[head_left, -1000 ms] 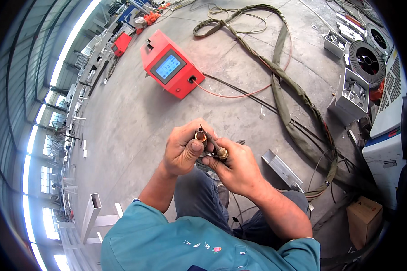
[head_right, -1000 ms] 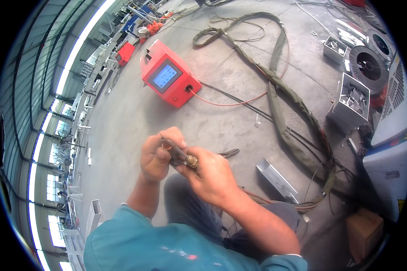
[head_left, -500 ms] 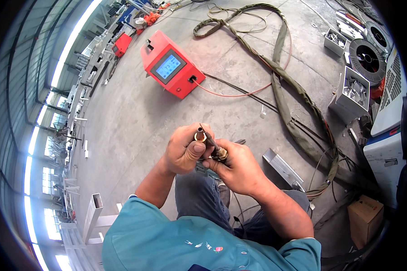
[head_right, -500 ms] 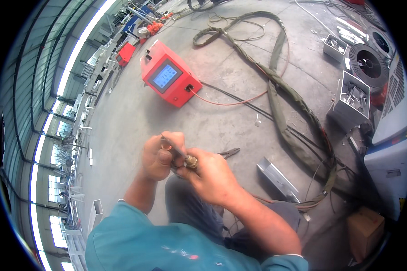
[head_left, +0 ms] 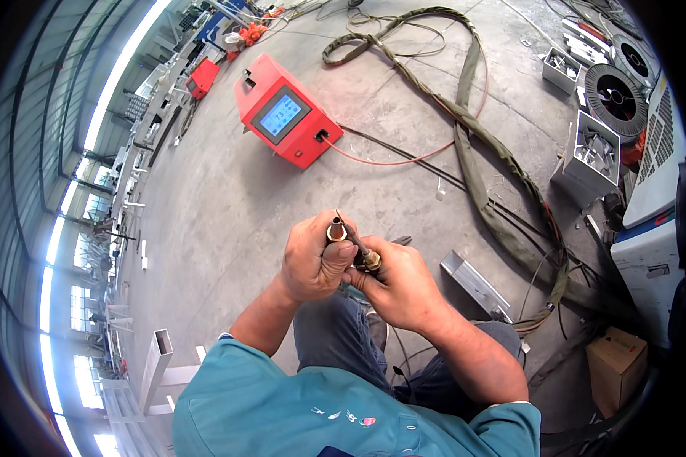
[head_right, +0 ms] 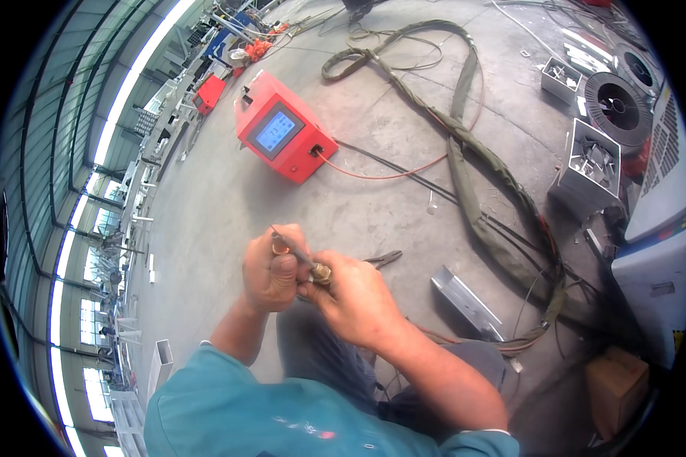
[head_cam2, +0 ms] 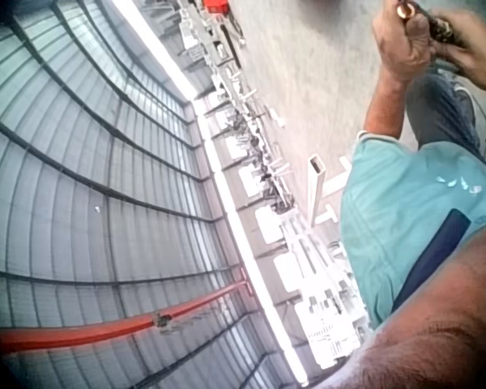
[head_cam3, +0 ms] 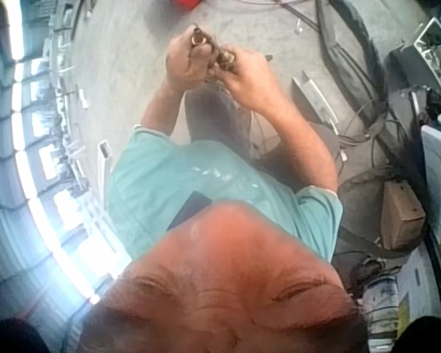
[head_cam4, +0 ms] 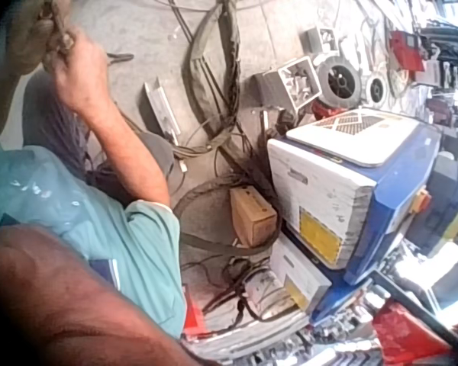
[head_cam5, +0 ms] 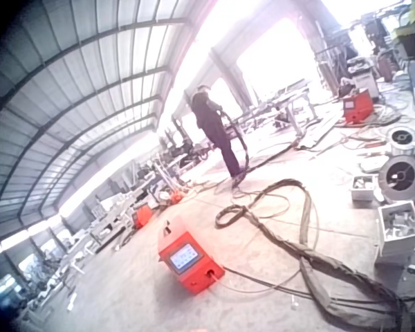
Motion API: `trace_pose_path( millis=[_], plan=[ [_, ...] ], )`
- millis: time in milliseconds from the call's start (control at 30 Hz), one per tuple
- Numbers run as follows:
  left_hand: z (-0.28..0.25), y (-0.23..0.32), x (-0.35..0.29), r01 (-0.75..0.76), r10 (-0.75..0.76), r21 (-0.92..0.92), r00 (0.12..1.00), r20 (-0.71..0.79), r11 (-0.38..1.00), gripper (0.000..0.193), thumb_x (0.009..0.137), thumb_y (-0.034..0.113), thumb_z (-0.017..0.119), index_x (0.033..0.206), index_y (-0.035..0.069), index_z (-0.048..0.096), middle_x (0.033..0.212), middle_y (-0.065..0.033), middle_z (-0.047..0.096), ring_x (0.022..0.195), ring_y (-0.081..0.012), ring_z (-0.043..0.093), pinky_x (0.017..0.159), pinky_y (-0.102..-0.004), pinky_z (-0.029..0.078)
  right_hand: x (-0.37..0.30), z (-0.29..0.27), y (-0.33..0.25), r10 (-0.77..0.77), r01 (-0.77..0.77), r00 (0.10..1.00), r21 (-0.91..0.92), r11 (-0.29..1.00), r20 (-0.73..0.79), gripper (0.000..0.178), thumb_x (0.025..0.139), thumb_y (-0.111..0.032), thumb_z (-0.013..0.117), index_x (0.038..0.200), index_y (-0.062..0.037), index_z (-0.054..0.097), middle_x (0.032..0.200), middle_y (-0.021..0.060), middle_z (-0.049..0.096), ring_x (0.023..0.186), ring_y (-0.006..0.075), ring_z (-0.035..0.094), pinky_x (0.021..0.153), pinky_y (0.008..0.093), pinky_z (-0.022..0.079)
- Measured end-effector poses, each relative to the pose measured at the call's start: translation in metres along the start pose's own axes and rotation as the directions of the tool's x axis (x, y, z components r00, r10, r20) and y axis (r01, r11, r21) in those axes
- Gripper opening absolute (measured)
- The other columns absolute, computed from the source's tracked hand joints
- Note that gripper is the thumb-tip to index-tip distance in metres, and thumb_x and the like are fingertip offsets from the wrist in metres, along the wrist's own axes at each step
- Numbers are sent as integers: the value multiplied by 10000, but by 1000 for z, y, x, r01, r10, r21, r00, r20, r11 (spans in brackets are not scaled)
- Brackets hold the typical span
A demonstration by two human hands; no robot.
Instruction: The person assembles a welding torch by inserting a tungsten electrode and tightening it with a wrench. They then perform a short test weld on a metal bar, producing sparks, and adjust settings on a nearby welding machine.
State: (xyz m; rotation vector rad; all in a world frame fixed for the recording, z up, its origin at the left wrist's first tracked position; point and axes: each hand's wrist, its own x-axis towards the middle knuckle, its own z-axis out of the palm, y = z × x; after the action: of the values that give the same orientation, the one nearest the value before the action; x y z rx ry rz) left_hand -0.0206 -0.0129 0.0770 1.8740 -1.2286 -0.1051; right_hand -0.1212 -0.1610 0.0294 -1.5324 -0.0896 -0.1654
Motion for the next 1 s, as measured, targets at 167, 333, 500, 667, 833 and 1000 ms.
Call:
trace_pose_path(
  millis=[167,333,500,667,833,1000],
  plan=[
    [-2,-9,-4,11,-8,-127,1000,25,992,402,1043,399,562,972,4,584,706,-64,581,549,-158,549,526,-301,441,1,1,-1,30,-29,999,-14,999,21,279,899,-143,720,1106,12,616,912,207,705,894,426,669,734,475,525],
    [-3,-13,-7,-44,38,-206,999,-34,977,445,1042,432,553,1078,-5,629,813,-68,620,671,-138,561,607,-283,459,-2,18,8,-114,94,975,-111,989,-192,247,882,-116,770,1068,-23,637,890,181,706,787,373,699,674,410,541],
    [1,-14,-6,-122,106,-166,989,-105,978,473,1039,438,557,1154,-12,647,865,-87,655,813,-150,572,692,-286,479,-2,23,13,-222,149,940,-271,951,-261,316,864,-74,710,1157,-53,593,1049,170,704,873,395,687,713,470,554],
    [1,-17,-4,-137,124,-148,988,-90,980,472,1044,434,547,1157,-11,655,873,-92,660,842,-155,568,699,-290,488,0,23,15,-240,151,928,-301,942,-286,349,839,-39,706,1167,-60,588,1129,167,696,910,385,698,739,454,574],
    [2,-20,-4,-112,97,-185,991,-88,976,484,1046,443,537,1157,-12,660,868,-85,660,852,-158,562,698,-287,487,2,24,21,-252,149,923,-334,931,-291,383,821,-38,712,1183,-51,587,1188,175,686,936,390,702,764,447,585],
    [3,-21,-3,-105,90,-183,992,-88,977,496,1052,450,514,1160,-12,661,856,-81,656,864,-161,549,712,-294,484,4,23,25,-269,158,917,-350,923,-294,396,814,-40,711,1190,-44,585,1206,177,680,953,393,700,773,452,583]
  ],
)
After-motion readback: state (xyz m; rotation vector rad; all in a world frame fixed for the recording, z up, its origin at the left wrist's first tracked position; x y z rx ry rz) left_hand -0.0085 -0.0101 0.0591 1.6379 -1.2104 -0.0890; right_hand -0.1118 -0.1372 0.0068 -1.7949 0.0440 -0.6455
